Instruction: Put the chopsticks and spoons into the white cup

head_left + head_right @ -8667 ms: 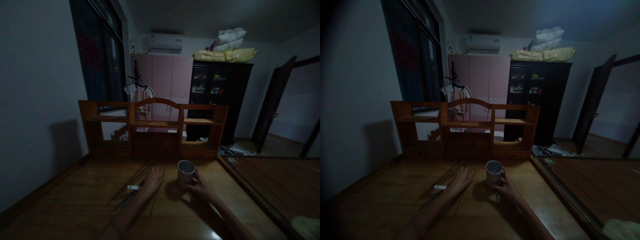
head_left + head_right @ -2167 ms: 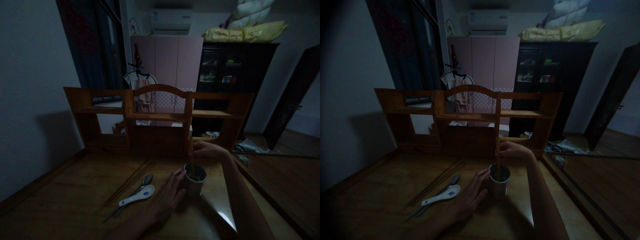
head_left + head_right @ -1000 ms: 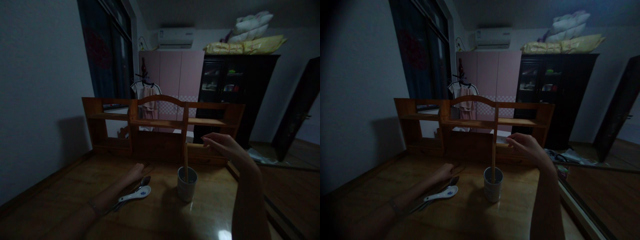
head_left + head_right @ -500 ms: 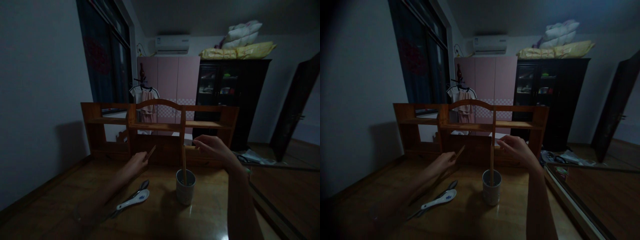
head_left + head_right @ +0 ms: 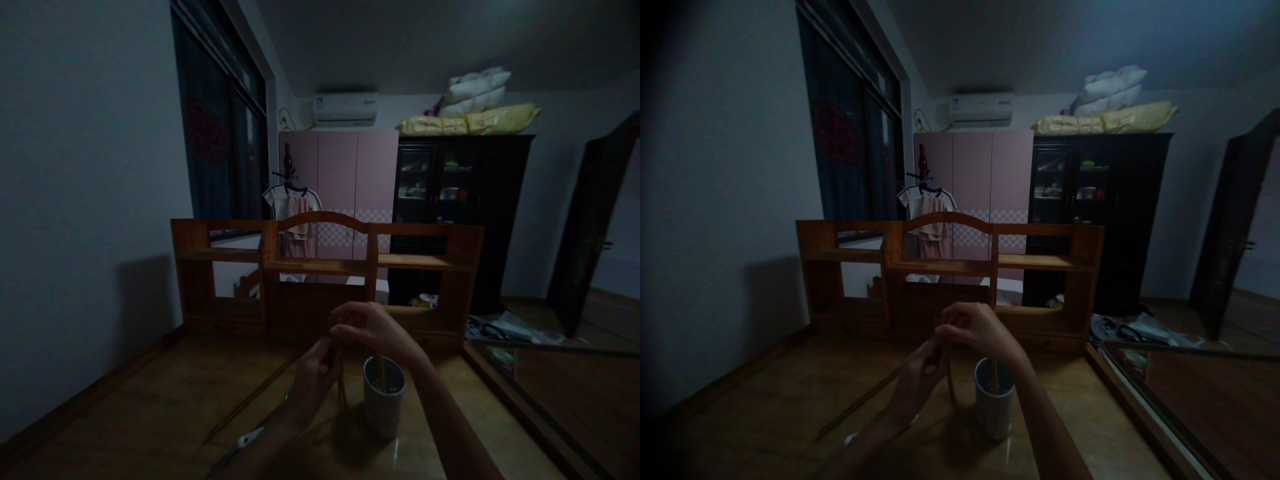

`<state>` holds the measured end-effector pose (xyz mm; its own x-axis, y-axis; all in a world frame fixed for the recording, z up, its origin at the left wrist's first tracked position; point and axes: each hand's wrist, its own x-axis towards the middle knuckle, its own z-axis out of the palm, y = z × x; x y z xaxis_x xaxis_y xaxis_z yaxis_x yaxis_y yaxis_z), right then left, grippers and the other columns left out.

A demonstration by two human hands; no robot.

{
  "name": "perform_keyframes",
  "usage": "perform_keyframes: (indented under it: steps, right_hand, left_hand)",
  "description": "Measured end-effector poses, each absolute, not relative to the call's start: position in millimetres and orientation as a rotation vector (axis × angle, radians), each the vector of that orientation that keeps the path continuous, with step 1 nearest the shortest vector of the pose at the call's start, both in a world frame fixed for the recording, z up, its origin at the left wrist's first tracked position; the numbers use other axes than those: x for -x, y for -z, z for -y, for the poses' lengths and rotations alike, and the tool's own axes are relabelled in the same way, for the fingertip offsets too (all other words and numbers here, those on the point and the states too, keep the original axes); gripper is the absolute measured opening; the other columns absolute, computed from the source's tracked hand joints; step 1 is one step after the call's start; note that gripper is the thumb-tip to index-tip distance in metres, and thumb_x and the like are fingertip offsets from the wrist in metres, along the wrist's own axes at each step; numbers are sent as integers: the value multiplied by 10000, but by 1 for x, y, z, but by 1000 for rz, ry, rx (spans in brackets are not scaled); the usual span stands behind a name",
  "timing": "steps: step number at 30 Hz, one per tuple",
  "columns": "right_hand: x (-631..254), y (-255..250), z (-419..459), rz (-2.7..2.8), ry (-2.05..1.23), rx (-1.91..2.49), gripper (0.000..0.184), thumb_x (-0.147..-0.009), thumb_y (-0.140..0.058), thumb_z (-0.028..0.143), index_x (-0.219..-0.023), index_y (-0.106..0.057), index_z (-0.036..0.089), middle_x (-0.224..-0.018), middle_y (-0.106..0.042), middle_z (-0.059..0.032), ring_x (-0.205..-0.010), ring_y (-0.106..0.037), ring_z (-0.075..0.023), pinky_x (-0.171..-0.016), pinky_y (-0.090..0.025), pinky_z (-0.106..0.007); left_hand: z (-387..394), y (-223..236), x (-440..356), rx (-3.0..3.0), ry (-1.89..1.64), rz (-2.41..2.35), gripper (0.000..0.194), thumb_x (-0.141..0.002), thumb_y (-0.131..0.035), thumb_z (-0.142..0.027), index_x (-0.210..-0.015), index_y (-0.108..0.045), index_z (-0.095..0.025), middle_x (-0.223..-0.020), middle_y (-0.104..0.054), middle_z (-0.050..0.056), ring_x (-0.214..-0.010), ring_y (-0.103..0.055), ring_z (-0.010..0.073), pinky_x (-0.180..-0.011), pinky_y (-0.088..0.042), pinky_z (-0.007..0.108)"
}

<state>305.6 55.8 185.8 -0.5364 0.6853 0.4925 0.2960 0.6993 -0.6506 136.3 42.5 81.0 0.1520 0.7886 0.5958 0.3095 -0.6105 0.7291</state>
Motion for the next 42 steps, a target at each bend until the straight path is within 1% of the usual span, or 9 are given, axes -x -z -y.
perform_keyframes:
  steps: [2,7,10,13,19,23,33,38,42]
  right_hand:
    - [-300,-180,-61,2186,-668,744,330,-825,-669,483,-969,-707,189,-825,-708,-31,-749,-654,-186,-633,-496,-257]
    - [-297,-170,-76,2185,-740,796,310,-817,-672,495,-816,-695,186,-711,-684,-13,-655,-645,-174,-579,-480,-254]
    - [-299,-167,-83,2145,-772,816,309,-817,-672,498,-834,-689,191,-725,-682,-15,-653,-642,-173,-577,-482,-257]
    - [-302,-166,-89,2107,-810,832,301,-809,-685,487,-837,-683,187,-716,-670,-12,-628,-627,-165,-560,-478,-254]
    - [-303,-170,-88,2083,-951,828,285,-804,-698,457,-868,-685,179,-744,-663,-20,-646,-614,-156,-601,-501,-263]
    - [-303,-172,-86,2129,-972,822,273,-832,-674,437,-922,-679,180,-798,-677,-31,-656,-619,-147,-605,-502,-256]
    - [-314,-169,-90,2207,-855,882,289,-862,-643,446,-887,-662,158,-741,-668,-28,-662,-629,-148,-595,-492,-247]
    - [-310,-170,-87,2200,-861,847,259,-876,-636,419,-898,-653,162,-747,-665,-27,-669,-635,-147,-605,-496,-250]
    - [-304,-168,-85,2177,-843,853,257,-875,-636,425,-856,-634,168,-721,-651,-17,-657,-630,-146,-595,-490,-249]
  left_hand:
    - [-49,-66,-136,-1950,-1427,-1037,236,-920,-493,-358,-1103,-576,-233,-918,-636,13,-794,-611,163,-668,-496,235]
    - [-59,-33,-134,-1963,-1307,-1120,261,-942,-453,-432,-1073,-604,-264,-958,-696,17,-775,-628,174,-723,-500,285]
    - [-59,-18,-136,-1975,-1268,-1110,282,-932,-468,-445,-1119,-604,-286,-1044,-700,32,-900,-642,204,-826,-502,324]
    - [-57,-10,-139,-1918,-1270,-1054,261,-940,-452,-433,-1058,-631,-285,-1114,-686,31,-1034,-626,215,-925,-474,332]
    - [-54,-12,-136,-1797,-1211,-963,245,-953,-461,-382,-1124,-592,-266,-890,-715,-5,-834,-666,170,-756,-492,257]
    - [-57,-13,-133,-1783,-1183,-896,261,-945,-480,-347,-1138,-615,-238,-889,-711,11,-845,-663,171,-782,-488,260]
    - [-60,-6,-135,-1787,-1111,-847,311,-951,-449,-339,-1187,-601,-205,-849,-681,21,-800,-641,164,-746,-481,263]
    - [-57,-9,-133,-1795,-1093,-833,347,-962,-437,-382,-1245,-564,-227,-926,-688,26,-888,-646,176,-789,-482,273]
    - [-55,-8,-133,-1852,-1097,-801,335,-969,-420,-367,-1241,-563,-234,-937,-695,21,-868,-646,172,-799,-485,280]
